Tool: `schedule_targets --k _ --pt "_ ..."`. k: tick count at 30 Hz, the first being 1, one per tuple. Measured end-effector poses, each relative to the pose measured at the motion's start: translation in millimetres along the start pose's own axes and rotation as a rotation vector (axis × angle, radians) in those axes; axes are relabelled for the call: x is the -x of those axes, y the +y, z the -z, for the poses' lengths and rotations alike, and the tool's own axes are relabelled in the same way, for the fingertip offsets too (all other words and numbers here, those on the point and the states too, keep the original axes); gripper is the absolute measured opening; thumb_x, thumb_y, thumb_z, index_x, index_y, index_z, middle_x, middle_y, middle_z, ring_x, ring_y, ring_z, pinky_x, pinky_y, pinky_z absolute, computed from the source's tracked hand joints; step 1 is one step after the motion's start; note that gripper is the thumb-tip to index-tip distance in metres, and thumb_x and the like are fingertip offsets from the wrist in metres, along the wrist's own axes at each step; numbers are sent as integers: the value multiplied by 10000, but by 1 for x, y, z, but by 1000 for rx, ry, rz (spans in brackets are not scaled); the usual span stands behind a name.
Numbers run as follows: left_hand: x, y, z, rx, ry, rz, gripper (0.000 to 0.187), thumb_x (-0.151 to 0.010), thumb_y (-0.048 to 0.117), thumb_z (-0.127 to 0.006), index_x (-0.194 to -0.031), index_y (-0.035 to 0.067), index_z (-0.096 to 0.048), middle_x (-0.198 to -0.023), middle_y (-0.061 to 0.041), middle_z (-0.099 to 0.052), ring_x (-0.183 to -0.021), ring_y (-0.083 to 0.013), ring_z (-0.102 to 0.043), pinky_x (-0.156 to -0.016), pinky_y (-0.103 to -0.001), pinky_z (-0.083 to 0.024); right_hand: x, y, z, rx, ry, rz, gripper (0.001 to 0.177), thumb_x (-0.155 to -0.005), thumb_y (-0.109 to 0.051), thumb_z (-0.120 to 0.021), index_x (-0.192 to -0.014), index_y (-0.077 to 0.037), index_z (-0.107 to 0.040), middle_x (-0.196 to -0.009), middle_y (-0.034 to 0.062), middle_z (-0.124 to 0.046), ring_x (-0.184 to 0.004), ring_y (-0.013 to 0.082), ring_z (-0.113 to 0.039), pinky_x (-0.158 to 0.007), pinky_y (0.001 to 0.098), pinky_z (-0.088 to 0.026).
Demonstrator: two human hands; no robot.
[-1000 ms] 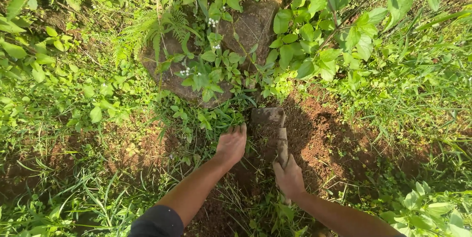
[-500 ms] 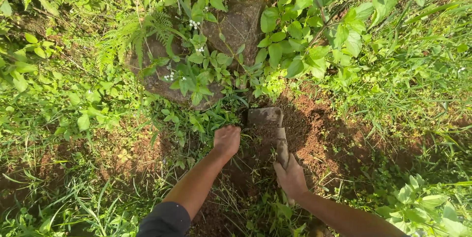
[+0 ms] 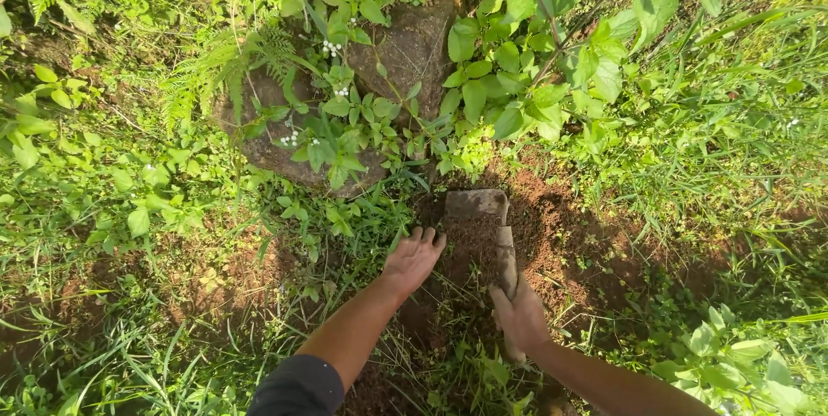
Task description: Using a hand hoe to loosen soil and remove weeds from a garden patch.
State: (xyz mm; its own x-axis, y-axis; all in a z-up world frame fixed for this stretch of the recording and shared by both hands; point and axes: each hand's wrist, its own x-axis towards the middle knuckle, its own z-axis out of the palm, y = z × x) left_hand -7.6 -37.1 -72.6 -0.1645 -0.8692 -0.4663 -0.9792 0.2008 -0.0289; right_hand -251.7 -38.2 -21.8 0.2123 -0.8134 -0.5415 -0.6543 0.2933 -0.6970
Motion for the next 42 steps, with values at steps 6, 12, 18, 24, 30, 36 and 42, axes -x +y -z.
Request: schedule_targets --k 6,12,18,24,30,36,42 --pt "-4 0 18 548 -149 112 1100 -745 -408 -440 -1681 117 -198 -1759 -193 -98 -1626 -403 -43 -1316 -597 -60 3 9 11 -24 0 -52 302 -1024 -281 -598 -1241 -73 -566 -644 38 -584 -444 109 -534 -337 222 -501" --pt "31 -3 23 695 -162 204 727 -1000 -201 -352 -1655 104 -269 -1739 -188 -156 -1625 -381 -105 -1331 -545 -58 6 12 14 -25 4 -64 353 -1027 -258 -585 -1313 -57 -535 -653 50 -617 -448 122 -558 -336 229 -508" --pt "73 -4 -54 279 -29 41 490 -891 -184 -647 -1335 26 -635 -1227 -141 -656 -1125 -303 -621 -1064 -464 -500 -5 9 0 19 -6 13 247 -1018 -310 -585 -1121 -87 -559 -673 55 -619 -466 144 -575 -365 269 -531" --pt "100 4 -47 193 -121 -4 650 -877 -105 -738 -1473 88 -566 -1601 -179 -449 -1518 -384 -364 -1265 -555 -265 8 -18 -18 -19 -105 53 184 -1030 -273 -575 -1019 -95 -531 -683 58 -584 -492 160 -519 -419 315 -523" --pt "82 1 -15 234 161 17 480 -1114 436 -471 -1388 65 -603 -1379 -222 -566 -1211 -373 -606 -989 -529 -559 8 -19 -15 179 -122 69 265 -1021 -320 -568 -1138 -82 -553 -717 32 -627 -462 107 -512 -362 238 -493" --pt "27 -1 -12 309 287 259 491 -1124 427 -451 -1417 39 -518 -1202 -178 -677 -979 -314 -708 -578 -393 -649 2 -18 -1 74 -40 36 195 -1027 -292 -549 -1087 -106 -541 -675 18 -581 -458 105 -512 -331 238 -480" --pt "-22 -2 -31 324 109 412 527 -1105 491 -553 -1369 37 -521 -971 -91 -705 -735 -212 -692 -626 -349 -611 10 -5 2 47 -42 -56 261 -1018 -300 -609 -1184 -100 -585 -736 54 -646 -478 114 -565 -359 225 -523"
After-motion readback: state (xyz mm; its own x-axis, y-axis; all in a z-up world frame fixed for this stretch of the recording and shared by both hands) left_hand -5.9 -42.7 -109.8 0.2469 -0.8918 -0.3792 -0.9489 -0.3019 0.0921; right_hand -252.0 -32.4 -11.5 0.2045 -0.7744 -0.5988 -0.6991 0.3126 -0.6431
